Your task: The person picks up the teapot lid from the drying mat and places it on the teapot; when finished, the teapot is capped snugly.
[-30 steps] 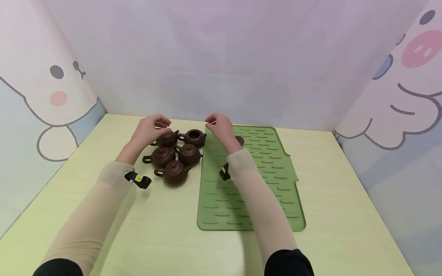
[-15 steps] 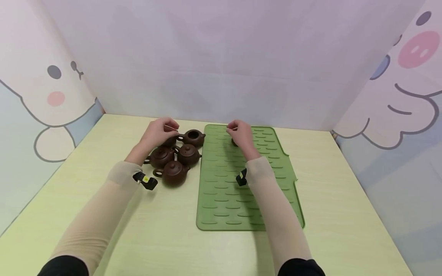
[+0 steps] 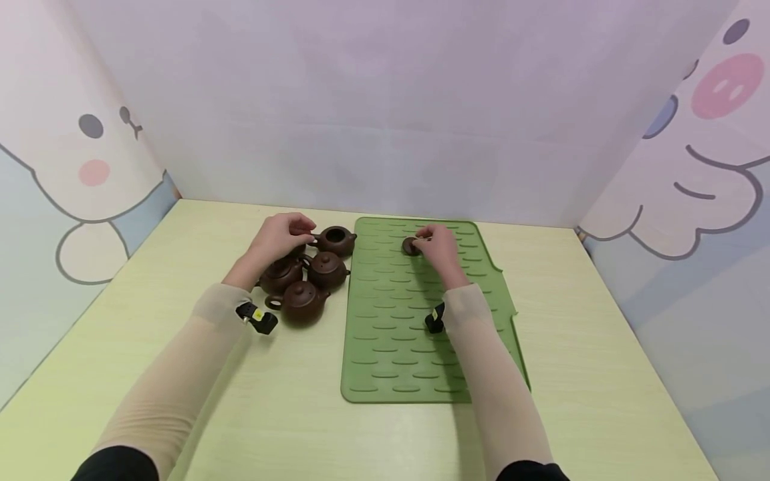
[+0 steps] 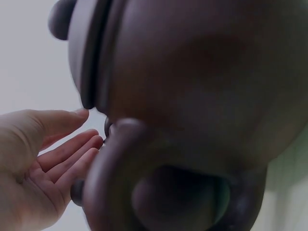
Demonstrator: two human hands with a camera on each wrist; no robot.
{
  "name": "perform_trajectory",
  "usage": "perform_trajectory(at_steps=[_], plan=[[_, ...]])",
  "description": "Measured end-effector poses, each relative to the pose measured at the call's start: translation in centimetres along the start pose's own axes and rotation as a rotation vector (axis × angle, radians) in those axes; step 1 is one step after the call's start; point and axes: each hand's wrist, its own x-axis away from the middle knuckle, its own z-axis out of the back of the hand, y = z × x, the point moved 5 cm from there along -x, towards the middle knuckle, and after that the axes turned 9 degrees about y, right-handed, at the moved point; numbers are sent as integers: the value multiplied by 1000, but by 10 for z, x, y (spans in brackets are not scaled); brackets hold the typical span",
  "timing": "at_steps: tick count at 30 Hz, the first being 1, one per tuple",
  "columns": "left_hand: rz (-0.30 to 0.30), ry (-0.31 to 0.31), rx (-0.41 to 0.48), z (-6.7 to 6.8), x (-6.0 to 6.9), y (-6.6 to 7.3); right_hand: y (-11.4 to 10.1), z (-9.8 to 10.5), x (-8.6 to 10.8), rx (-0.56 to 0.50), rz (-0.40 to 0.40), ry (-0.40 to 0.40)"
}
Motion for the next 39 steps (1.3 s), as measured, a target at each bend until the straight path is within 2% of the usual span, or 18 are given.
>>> perform_trajectory(at_steps=[5,11,18,27,39], plan=[[4,3,7,0,1,0,4,-1,2,51,-13,-22],[10,4,4,0,1,0,3,-3,2,53,19,-38],[8,6,-6,-1,0,-1,-2,-5,-1,57,10,-44],[8,9,-7,0,1,-1,-39,-13,-2,12,64,-43],[9,9,-10,-1,2,-2,-83,-50,-4,-61,125,-89]])
